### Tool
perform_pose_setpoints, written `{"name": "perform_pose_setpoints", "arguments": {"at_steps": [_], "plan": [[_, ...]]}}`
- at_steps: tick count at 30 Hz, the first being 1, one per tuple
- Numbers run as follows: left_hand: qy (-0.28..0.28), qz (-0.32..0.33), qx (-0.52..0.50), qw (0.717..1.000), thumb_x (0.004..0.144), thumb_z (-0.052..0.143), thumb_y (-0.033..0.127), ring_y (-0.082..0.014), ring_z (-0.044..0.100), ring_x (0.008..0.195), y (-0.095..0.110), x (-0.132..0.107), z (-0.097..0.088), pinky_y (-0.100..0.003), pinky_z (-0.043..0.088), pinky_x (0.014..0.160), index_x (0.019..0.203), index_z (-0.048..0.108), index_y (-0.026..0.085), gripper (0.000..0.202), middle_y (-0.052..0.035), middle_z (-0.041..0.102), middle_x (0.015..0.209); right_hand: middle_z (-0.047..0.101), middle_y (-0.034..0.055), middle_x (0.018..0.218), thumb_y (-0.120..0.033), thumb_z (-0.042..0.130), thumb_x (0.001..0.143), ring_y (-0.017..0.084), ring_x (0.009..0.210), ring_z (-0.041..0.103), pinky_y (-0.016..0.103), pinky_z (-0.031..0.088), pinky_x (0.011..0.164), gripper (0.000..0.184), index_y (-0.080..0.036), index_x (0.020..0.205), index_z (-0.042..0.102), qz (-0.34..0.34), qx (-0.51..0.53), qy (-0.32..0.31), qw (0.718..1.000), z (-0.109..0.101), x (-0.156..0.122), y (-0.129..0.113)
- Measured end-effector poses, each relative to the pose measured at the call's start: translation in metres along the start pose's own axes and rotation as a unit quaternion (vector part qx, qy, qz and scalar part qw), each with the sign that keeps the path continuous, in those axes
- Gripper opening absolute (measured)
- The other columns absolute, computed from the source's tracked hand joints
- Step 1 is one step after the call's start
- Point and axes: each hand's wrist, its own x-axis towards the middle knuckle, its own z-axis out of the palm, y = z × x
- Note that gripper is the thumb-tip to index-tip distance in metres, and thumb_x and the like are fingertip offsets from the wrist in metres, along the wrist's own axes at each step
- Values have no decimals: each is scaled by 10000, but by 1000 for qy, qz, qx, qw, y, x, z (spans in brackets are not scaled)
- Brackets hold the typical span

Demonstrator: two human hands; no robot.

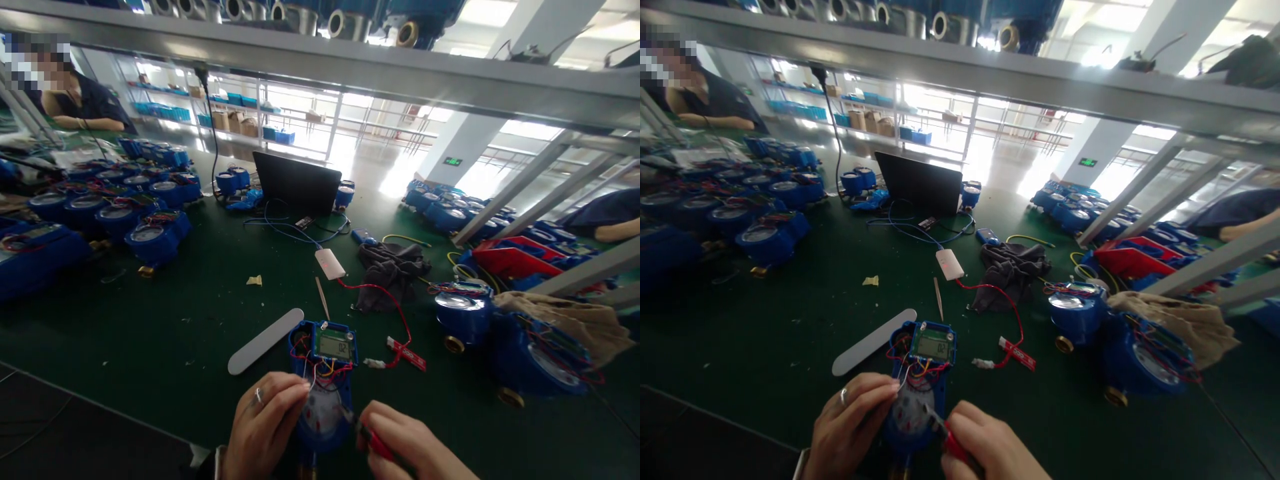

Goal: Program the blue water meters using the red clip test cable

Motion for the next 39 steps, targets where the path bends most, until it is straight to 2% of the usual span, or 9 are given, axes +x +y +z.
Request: {"name": "perform_pose_setpoints", "arguments": {"at_steps": [2,6,15,26,39], "plan": [[24,-15,-10,1000,978,569,175,-109,722,766,2,-1,1,-149,575,747,1036,636,192,90,-13,739,852,650,81,847,-295,461,879,195,709,605,277,472,634,191,-200,778,592,8,-81,-25,996,4,11,-7],[58,-33,-31,997,961,616,209,-103,733,750,3,-5,4,-147,589,748,1040,557,199,99,-2,738,847,670,80,835,-254,465,878,196,710,630,265,457,634,169,-192,784,592,29,-196,-42,979,9,21,-11],[51,-6,-76,996,969,602,184,-96,740,736,-1,-4,6,-148,605,697,994,522,208,87,4,753,854,713,56,890,-200,532,858,185,749,663,253,408,618,117,-191,830,645,57,-335,-45,939,9,25,-25],[46,-24,-82,995,967,604,201,-109,748,737,1,-4,4,-165,615,703,1003,505,223,108,5,762,855,698,34,839,-169,542,817,159,709,616,263,381,614,118,-191,766,646,15,-349,7,937,10,23,-22],[50,-47,-88,994,961,616,220,-107,753,757,3,-5,3,-153,610,734,1003,508,230,116,14,769,858,698,43,838,-203,543,827,165,717,612,274,393,637,142,-183,756,665,18,-341,-6,940,9,24,-24]]}}
